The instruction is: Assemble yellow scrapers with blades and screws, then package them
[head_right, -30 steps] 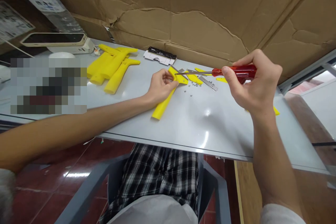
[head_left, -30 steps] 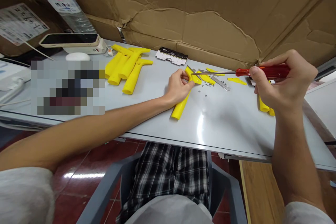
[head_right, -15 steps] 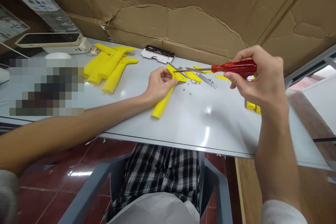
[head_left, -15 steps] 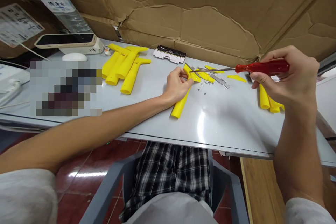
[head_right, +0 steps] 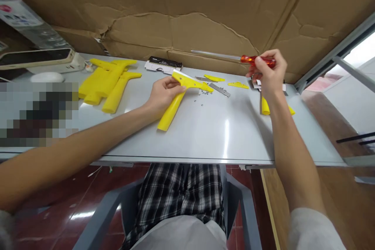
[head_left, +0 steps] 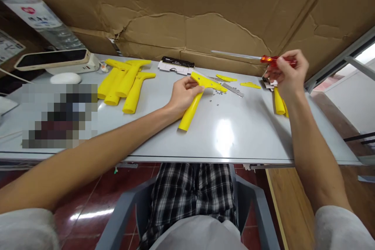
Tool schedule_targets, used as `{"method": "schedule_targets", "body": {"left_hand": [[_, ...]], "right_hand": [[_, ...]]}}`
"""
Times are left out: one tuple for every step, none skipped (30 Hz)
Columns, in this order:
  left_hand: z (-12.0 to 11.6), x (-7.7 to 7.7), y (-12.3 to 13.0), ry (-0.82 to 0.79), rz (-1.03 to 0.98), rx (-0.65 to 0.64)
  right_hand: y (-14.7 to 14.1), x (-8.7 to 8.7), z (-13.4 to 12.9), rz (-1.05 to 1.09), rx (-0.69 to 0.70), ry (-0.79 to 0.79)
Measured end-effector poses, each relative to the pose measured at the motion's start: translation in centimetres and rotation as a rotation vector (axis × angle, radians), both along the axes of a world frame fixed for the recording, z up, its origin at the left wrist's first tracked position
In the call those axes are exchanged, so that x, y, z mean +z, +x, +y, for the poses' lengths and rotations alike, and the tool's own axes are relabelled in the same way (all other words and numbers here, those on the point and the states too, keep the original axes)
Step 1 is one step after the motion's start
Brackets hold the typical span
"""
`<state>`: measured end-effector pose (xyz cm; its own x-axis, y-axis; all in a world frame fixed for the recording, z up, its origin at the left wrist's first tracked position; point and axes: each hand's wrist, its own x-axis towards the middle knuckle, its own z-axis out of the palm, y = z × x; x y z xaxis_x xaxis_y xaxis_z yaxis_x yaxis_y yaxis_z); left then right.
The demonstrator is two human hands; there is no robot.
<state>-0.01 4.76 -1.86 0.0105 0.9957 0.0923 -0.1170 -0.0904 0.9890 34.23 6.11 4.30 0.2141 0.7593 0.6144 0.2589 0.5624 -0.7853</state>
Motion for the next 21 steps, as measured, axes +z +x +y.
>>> {"method": "schedule_targets", "body": {"left_hand": [[0.0,0.2,-0.1,-0.036,-0.049,-0.03],[0.0,0.3,-0.2,-0.067,-0.089,-0.053],[-0.1,0.4,-0.3,-0.091,-0.121,-0.067],[-0.2,0.6,-0.3,-0.104,-0.142,-0.075],[-0.2,0.7,-0.3,-0.107,-0.154,-0.082],[-0.3,0.8,-0.3,-0.098,-0.158,-0.089],[-0.4,0.8,-0.3,-0.08,-0.153,-0.096],[-0.5,0.9,-0.3,-0.052,-0.143,-0.101],[-0.6,0.9,-0.3,-0.02,-0.129,-0.103],[-0.6,0.9,-0.3,0.011,-0.116,-0.102],[-0.7,0.8,-0.3,0.036,-0.106,-0.099],[-0.6,0.8,-0.4,0.052,-0.099,-0.095],[-0.6,0.7,-0.4,0.057,-0.095,-0.094],[-0.6,0.7,-0.5,0.053,-0.094,-0.093],[-0.5,0.6,-0.5,0.046,-0.095,-0.09],[-0.5,0.6,-0.6,0.042,-0.096,-0.083],[-0.6,0.6,-0.6,0.046,-0.093,-0.076],[-0.6,0.6,-0.6,0.059,-0.085,-0.069],[-0.6,0.7,-0.7,0.079,-0.075,-0.062],[-0.7,0.7,-0.7,0.102,-0.065,-0.059],[-0.7,0.7,-0.7,0.12,-0.062,-0.059]], "right_hand": [[0.0,-1.0,0.5,0.035,0.025,-0.083],[-0.2,-1.9,0.8,0.052,0.041,-0.147],[-0.5,-2.9,1.0,0.037,0.058,-0.199],[-0.8,-3.8,1.1,0.014,0.053,-0.222],[-1.1,-4.5,1.2,-0.023,0.043,-0.234],[-1.4,-5.2,1.2,-0.081,0.037,-0.244],[-1.6,-5.7,1.2,-0.168,0.012,-0.234],[-1.7,-6.2,1.2,-0.269,-0.011,-0.216],[-1.7,-6.5,1.2,-0.374,-0.033,-0.195],[-1.7,-6.7,1.2,-0.477,-0.054,-0.17],[-1.6,-6.9,1.2,-0.574,-0.067,-0.148],[-1.5,-7.1,1.3,-0.657,-0.075,-0.129],[-1.5,-7.2,1.3,-0.726,-0.075,-0.116],[-1.5,-7.3,1.3,-0.781,-0.072,-0.11],[-1.5,-7.3,1.3,-0.824,-0.067,-0.109],[-1.7,-7.2,1.2,-0.856,-0.059,-0.108],[-2.0,-7.0,1.1,-0.873,-0.055,-0.102],[-2.4,-6.8,0.8,-0.88,-0.058,-0.089],[-3.0,-6.5,0.4,-0.878,-0.064,-0.068],[-3.9,-6.2,-0.1,-0.856,-0.083,-0.04],[-5.0,-5.8,-0.7,-0.821,-0.097,-0.02]]}}
